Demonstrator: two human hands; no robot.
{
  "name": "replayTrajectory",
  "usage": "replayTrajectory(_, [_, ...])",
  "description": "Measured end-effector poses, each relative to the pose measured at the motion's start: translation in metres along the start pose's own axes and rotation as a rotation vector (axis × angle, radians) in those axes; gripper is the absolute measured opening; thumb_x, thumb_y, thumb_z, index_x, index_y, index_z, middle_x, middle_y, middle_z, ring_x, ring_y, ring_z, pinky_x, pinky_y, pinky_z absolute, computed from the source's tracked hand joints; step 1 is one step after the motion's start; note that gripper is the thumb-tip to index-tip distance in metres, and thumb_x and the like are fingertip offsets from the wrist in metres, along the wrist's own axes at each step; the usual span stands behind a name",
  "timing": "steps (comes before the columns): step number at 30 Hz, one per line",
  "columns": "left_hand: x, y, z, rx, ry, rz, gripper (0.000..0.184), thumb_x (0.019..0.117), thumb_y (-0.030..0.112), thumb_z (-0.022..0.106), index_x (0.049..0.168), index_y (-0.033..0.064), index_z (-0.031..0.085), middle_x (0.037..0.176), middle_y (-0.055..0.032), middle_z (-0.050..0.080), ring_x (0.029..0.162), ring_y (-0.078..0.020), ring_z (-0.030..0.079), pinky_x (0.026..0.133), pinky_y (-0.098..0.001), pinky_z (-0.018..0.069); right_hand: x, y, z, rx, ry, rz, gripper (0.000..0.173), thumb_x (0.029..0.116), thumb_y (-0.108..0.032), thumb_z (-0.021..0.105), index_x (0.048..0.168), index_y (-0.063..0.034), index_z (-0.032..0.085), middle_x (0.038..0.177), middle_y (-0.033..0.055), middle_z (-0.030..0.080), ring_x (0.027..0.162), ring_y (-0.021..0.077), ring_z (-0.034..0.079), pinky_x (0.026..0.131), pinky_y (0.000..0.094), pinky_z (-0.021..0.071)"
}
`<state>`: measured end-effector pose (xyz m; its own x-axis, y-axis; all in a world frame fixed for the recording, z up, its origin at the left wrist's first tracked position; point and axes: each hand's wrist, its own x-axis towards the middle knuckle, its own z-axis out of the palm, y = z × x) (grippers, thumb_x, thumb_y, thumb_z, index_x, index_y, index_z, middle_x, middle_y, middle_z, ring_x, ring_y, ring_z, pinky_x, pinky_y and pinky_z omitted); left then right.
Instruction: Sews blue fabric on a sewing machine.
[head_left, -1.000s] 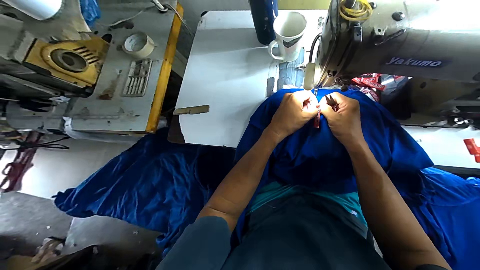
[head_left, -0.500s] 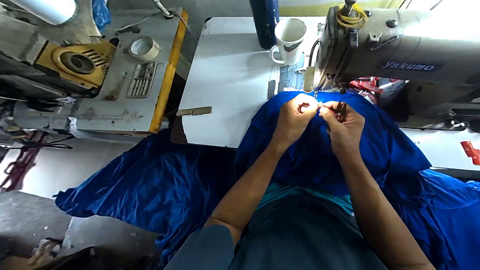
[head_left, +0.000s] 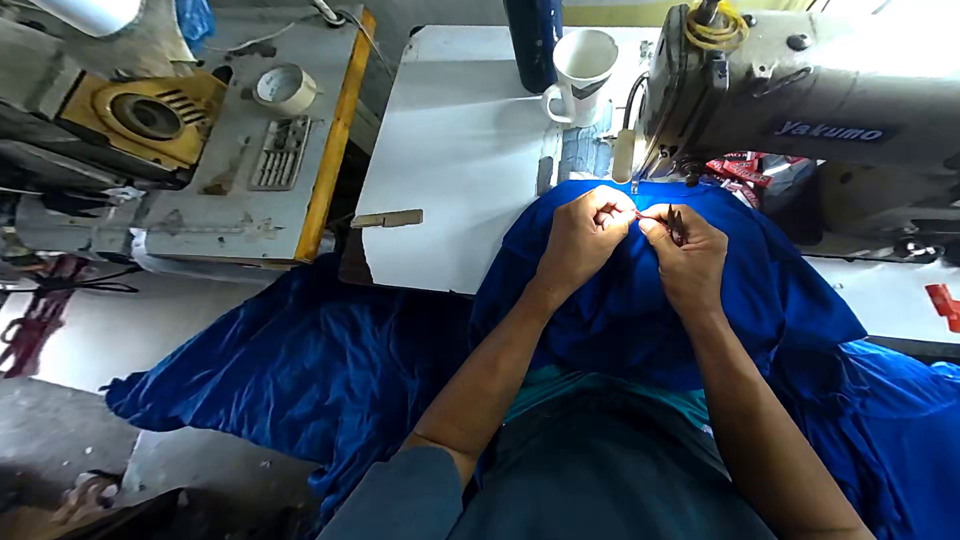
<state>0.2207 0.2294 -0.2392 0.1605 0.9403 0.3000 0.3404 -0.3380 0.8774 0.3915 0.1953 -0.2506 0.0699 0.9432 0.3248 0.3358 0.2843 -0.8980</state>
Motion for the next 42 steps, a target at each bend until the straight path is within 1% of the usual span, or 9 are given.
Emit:
replayTrajectory(10, [0.003, 0.001, -0.004, -0.006, -0.058, -0.019, 0.003, 0.0942, 0.013, 0.071, 0.092, 0.0106, 0.071, 0.076, 0.0042, 0.063, 0.062, -0.0032, 0.056, 0.056, -0.0199, 0.0463, 0.001, 0.002, 0.001, -0.025, -0.006, -0.013, 0.01, 0.099, -0.011, 0.068, 0.108, -0.0105, 0.073, 0.097, -0.0002, 0.07, 0.072, 0.0045, 0.062, 0.059, 0.0194, 0.0508])
replayTrajectory(13, [0.008, 0.0, -0.003, 0.029, -0.074, -0.06, 0.006, 0.0957, 0.015, 0.069, 0.091, 0.0116, 0.07, 0.075, 0.0042, 0.062, 0.063, -0.0042, 0.055, 0.057, -0.0219, 0.0455, 0.002, 0.001, -0.005, -0.053, -0.023, 0.01, 0.01, 0.1, -0.015, 0.067, 0.108, -0.0127, 0.072, 0.089, -0.0014, 0.069, 0.064, 0.0043, 0.058, 0.054, 0.0197, 0.0477])
replayTrajectory(15, [0.015, -0.003, -0.002, 0.061, -0.059, -0.092, 0.007, 0.0942, 0.015, 0.069, 0.088, 0.0124, 0.071, 0.084, 0.0027, 0.066, 0.071, -0.0054, 0.058, 0.064, -0.024, 0.048, 0.007, 0.0, -0.013, -0.114, -0.03, 0.044, 0.009, 0.1014, -0.021, 0.066, 0.105, -0.014, 0.07, 0.081, -0.0016, 0.065, 0.058, 0.0053, 0.055, 0.05, 0.0211, 0.045])
replayTrajectory(17, [0.023, -0.01, 0.0, 0.092, -0.049, -0.082, 0.007, 0.0909, 0.015, 0.071, 0.084, 0.0115, 0.071, 0.104, -0.0017, 0.065, 0.095, -0.0087, 0.062, 0.08, -0.0254, 0.0523, 0.016, 0.001, -0.019, -0.228, -0.03, 0.073, 0.013, 0.1015, -0.026, 0.064, 0.1, -0.0132, 0.068, 0.075, 0.0011, 0.061, 0.056, 0.0094, 0.053, 0.048, 0.0264, 0.0431])
replayTrajectory(21, [0.042, -0.033, 0.009, 0.242, 0.01, -0.003, 0.014, 0.087, 0.022, 0.073, 0.077, 0.0126, 0.07, 0.109, -0.005, 0.063, 0.107, -0.0142, 0.06, 0.088, -0.031, 0.0526, 0.046, 0.005, -0.015, -0.497, -0.055, 0.11, 0.023, 0.1002, -0.024, 0.062, 0.093, -0.0038, 0.069, 0.08, 0.0111, 0.065, 0.073, 0.0243, 0.062, 0.067, 0.0469, 0.0503])
replayTrajectory(23, [0.048, -0.035, 0.011, 0.349, -0.013, -0.038, 0.018, 0.0869, 0.026, 0.073, 0.077, 0.012, 0.07, 0.107, -0.0051, 0.064, 0.107, -0.0167, 0.061, 0.088, -0.0362, 0.0537, 0.058, 0.004, -0.011, -0.587, -0.107, 0.14, 0.025, 0.1014, -0.023, 0.058, 0.096, -0.0015, 0.07, 0.089, 0.0158, 0.069, 0.087, 0.0321, 0.068, 0.078, 0.056, 0.0533])
replayTrajectory(25, [0.05, -0.032, 0.01, 0.415, -0.043, -0.092, 0.018, 0.0867, 0.026, 0.073, 0.078, 0.0106, 0.071, 0.106, -0.0062, 0.064, 0.104, -0.0187, 0.062, 0.086, -0.0396, 0.0543, 0.063, 0.002, -0.008, -0.661, -0.166, 0.18, 0.027, 0.1016, -0.023, 0.056, 0.098, -0.0006, 0.07, 0.093, 0.0196, 0.07, 0.093, 0.0379, 0.068, 0.08, 0.0612, 0.0522])
replayTrajectory(37, [0.057, -0.033, 0.008, 0.445, -0.061, -0.127, 0.024, 0.0834, 0.028, 0.074, 0.074, 0.008, 0.067, 0.101, -0.0086, 0.064, 0.098, -0.0218, 0.064, 0.08, -0.0445, 0.0539, 0.08, 0.003, -0.004, -0.694, -0.173, 0.347, 0.032, 0.0937, -0.033, 0.07, 0.105, -0.0026, 0.072, 0.106, 0.0201, 0.071, 0.108, 0.0403, 0.066, 0.087, 0.0632, 0.0513])
replayTrajectory(42, [0.062, -0.032, 0.004, 0.429, -0.073, -0.164, 0.023, 0.0849, 0.028, 0.075, 0.079, 0.0061, 0.069, 0.102, -0.0105, 0.064, 0.101, -0.0233, 0.063, 0.085, -0.0438, 0.0526, 0.079, 0.001, -0.001, -0.691, -0.141, 0.369, 0.036, 0.095, -0.034, 0.069, 0.11, -0.0014, 0.071, 0.11, 0.0214, 0.07, 0.111, 0.0417, 0.065, 0.089, 0.0632, 0.0504])
